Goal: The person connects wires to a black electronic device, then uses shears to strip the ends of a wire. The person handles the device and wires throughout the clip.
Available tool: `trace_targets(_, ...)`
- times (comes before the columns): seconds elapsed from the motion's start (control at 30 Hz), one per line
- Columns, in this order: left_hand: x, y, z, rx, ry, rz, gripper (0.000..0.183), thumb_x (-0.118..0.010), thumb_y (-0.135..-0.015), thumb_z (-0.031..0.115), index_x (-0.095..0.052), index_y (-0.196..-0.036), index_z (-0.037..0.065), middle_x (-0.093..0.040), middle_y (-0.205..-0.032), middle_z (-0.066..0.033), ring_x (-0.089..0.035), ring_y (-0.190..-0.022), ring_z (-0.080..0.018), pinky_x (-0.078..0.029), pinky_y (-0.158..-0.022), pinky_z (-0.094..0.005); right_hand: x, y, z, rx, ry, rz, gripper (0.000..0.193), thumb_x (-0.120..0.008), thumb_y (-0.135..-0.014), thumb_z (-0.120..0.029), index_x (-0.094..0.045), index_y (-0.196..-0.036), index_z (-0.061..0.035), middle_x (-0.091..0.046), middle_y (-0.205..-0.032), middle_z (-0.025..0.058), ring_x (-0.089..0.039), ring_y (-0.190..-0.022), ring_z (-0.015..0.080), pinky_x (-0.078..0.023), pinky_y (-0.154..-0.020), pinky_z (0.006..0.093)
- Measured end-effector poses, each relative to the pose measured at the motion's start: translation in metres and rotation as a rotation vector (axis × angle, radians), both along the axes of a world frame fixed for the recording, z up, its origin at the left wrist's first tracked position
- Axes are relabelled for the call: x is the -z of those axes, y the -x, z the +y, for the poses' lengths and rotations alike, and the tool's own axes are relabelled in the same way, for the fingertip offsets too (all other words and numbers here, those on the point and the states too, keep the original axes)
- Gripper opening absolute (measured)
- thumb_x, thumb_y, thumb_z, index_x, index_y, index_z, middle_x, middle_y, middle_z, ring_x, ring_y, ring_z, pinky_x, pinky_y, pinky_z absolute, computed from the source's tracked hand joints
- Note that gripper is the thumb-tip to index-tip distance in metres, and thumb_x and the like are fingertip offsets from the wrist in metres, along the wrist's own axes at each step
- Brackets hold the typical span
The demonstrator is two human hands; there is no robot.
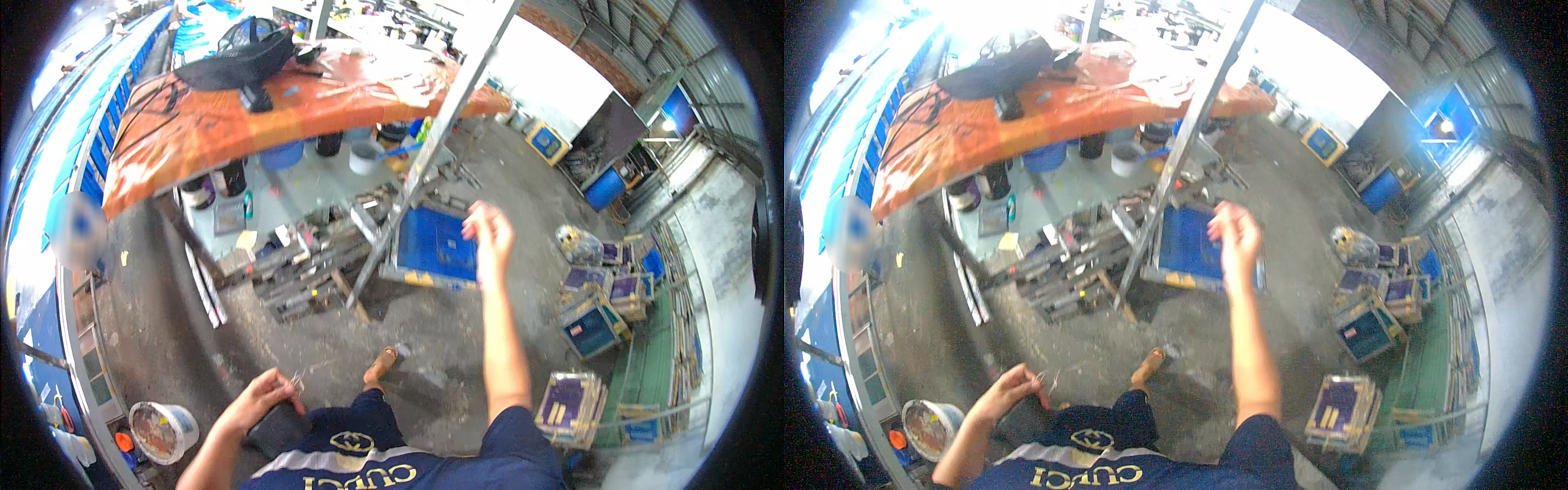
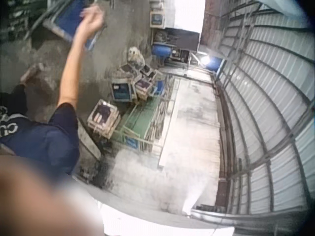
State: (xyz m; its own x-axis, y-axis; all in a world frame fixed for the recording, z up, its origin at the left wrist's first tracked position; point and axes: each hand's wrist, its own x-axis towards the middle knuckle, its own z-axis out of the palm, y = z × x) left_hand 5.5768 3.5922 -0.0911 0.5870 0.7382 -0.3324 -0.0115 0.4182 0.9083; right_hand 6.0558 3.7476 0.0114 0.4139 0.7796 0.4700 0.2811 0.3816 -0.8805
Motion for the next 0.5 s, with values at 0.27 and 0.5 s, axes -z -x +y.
trace_targets(0.27, 0.016, -0.175, 0.075, -0.463, 0.207, 0.07, 0.017, -0.064, -0.106, 0.017, -0.055, -0.107, 0.002, -0.074, -0.094, -0.0175, -0.073, -0.098, -0.0287, -0.054, -0.097, -0.0413, -0.102, -0.182, 0.516, 0.102, 0.107, -0.883, 0.022, -0.057, -0.097, -0.01, -0.074, -0.106, 0.0003, -0.077, -0.092, 0.0171, -0.075, -0.089, 0.0357, -0.057, -0.081, 0.0439)
trace_targets(0.5, -0.042, -0.268, 0.075, -0.815, 0.216, 0.035, 0.015, -0.061, -0.108, 0.021, -0.064, -0.104, 0.007, -0.072, -0.093, -0.0084, -0.068, -0.091, -0.0184, -0.052, -0.087, -0.033, -0.076, -0.176, 0.705, -0.026, 0.392, -1.231, 0.031, -0.064, -0.094, -0.027, -0.076, -0.105, -0.0006, -0.078, -0.095, 0.0195, -0.075, -0.093, 0.037, -0.058, -0.085, 0.0453)
